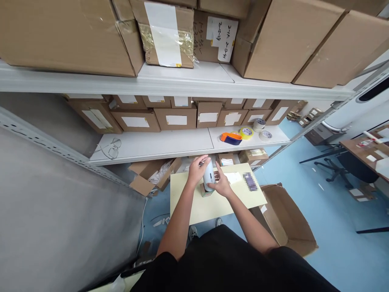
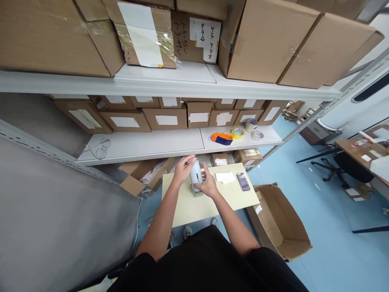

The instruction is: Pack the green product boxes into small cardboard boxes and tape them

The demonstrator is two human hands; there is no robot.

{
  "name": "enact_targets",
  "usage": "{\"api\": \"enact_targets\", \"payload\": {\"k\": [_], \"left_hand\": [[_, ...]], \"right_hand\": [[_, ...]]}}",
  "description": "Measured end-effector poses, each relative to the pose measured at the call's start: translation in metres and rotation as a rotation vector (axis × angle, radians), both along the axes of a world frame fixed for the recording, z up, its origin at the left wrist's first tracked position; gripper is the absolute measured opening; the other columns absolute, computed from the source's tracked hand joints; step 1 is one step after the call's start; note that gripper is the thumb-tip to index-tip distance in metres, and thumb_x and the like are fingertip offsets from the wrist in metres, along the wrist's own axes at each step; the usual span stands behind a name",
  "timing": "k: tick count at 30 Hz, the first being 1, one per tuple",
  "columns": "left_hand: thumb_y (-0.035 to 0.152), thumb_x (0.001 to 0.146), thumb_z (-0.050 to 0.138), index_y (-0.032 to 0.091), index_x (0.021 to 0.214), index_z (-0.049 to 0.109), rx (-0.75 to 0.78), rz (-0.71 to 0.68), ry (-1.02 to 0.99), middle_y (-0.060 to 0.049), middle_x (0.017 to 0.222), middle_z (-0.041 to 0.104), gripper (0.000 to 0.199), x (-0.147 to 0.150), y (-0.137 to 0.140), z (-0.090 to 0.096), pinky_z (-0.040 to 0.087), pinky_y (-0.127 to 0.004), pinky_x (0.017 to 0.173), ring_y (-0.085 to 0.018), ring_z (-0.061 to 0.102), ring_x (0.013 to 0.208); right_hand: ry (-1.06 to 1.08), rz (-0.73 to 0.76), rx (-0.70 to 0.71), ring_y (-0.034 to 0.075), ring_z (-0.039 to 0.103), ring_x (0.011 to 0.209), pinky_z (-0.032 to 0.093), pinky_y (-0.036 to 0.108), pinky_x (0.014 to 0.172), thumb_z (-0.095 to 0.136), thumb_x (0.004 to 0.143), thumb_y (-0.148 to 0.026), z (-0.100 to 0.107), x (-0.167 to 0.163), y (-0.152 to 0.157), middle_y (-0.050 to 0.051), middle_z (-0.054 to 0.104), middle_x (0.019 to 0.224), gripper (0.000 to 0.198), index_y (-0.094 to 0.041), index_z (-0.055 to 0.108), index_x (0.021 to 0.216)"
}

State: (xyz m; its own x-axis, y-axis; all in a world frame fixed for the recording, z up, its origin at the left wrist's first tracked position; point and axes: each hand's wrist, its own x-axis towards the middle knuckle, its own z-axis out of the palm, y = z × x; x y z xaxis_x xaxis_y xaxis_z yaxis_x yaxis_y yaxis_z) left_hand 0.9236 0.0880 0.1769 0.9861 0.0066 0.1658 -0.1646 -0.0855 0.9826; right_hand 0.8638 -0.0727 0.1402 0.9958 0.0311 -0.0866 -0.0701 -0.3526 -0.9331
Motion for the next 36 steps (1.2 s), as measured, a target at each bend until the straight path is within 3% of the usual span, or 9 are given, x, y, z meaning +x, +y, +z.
{"api": "enact_targets", "payload": {"k": [7,9,12,18,23,27,31,33,36], "left_hand": [[0.043,0.081,0.079,0.021,0.115,0.077,0.097,-0.054,0.013,-0.006,0.101,0.072,0.040,-0.002,-0.002,-0.031,0.053,-0.037,0.096,-0.022,0.068,0.099],[0.040,0.081,0.078,0.023,0.113,0.077,0.141,-0.046,-0.008,-0.005,0.097,0.071,0.036,-0.005,-0.002,-0.045,0.052,-0.038,0.098,-0.022,0.067,0.098],[0.032,0.080,0.076,0.024,0.115,0.076,0.155,-0.018,-0.037,-0.005,0.102,0.071,0.036,-0.010,-0.003,-0.066,0.052,-0.038,0.098,-0.022,0.067,0.101],[0.028,0.079,0.074,0.023,0.115,0.072,0.168,-0.038,-0.045,-0.007,0.112,0.069,0.036,-0.018,-0.009,-0.105,0.052,-0.037,0.097,-0.022,0.066,0.103],[0.021,0.073,0.074,0.022,0.113,0.070,0.163,-0.050,0.004,-0.007,0.114,0.067,0.040,-0.028,-0.016,-0.139,0.051,-0.037,0.097,-0.023,0.066,0.105],[0.016,0.068,0.076,0.023,0.107,0.071,0.259,-0.069,0.067,-0.008,0.112,0.067,0.040,-0.042,-0.026,-0.162,0.050,-0.042,0.102,-0.026,0.065,0.108],[0.024,0.064,0.086,0.025,0.110,0.073,0.351,-0.102,0.090,-0.010,0.118,0.068,0.048,-0.052,-0.030,-0.179,0.035,-0.052,0.118,-0.037,0.048,0.137],[0.032,0.066,0.087,0.024,0.114,0.072,0.337,-0.052,0.093,-0.011,0.129,0.065,0.050,-0.054,-0.026,-0.188,0.028,-0.052,0.122,-0.037,0.038,0.145],[0.041,0.086,0.068,0.023,0.125,0.066,0.249,0.174,0.202,-0.012,0.138,0.060,0.044,-0.054,-0.012,-0.204,0.028,-0.048,0.123,-0.031,0.040,0.144]], "right_hand": [[0.057,0.032,0.067,0.023,0.065,0.112,0.050,0.041,0.103,0.085,0.063,-0.025,-0.055,0.001,-0.016,0.006,0.063,0.132,0.124,-0.034,0.016,0.165],[0.101,0.062,0.059,0.027,0.059,0.128,0.045,0.044,0.109,0.086,0.061,-0.028,-0.080,0.002,-0.028,0.009,0.058,0.143,0.121,-0.033,0.022,0.164],[0.195,-0.064,0.013,0.031,0.049,0.141,0.041,0.047,0.113,0.084,0.064,-0.036,-0.118,0.001,-0.045,0.011,0.053,0.151,0.105,-0.030,0.038,0.158],[0.478,-0.280,0.097,0.031,0.063,0.123,0.051,0.039,0.097,0.077,0.073,-0.049,-0.169,-0.007,-0.052,0.016,0.069,0.127,0.069,-0.019,0.058,0.133],[0.525,-0.269,0.167,0.023,0.070,0.091,0.053,0.032,0.073,0.076,0.076,-0.047,-0.182,-0.009,-0.038,0.007,0.073,0.096,0.037,-0.022,0.059,0.097],[0.532,-0.273,0.179,0.019,0.069,0.080,0.051,0.028,0.067,0.071,0.078,-0.041,-0.185,-0.009,-0.029,0.002,0.068,0.087,0.030,-0.023,0.048,0.082],[0.528,-0.275,0.172,0.018,0.067,0.077,0.049,0.026,0.064,0.069,0.077,-0.037,-0.186,-0.009,-0.027,0.000,0.064,0.078,0.027,-0.024,0.044,0.080],[0.520,-0.273,0.169,0.019,0.066,0.077,0.048,0.026,0.063,0.067,0.078,-0.035,-0.186,-0.009,-0.028,0.000,0.062,0.076,0.025,-0.024,0.044,0.079],[0.507,-0.261,0.170,0.019,0.066,0.076,0.048,0.027,0.063,0.065,0.078,-0.032,-0.185,-0.008,-0.028,-0.001,0.061,0.075,0.022,-0.024,0.045,0.078]]}}
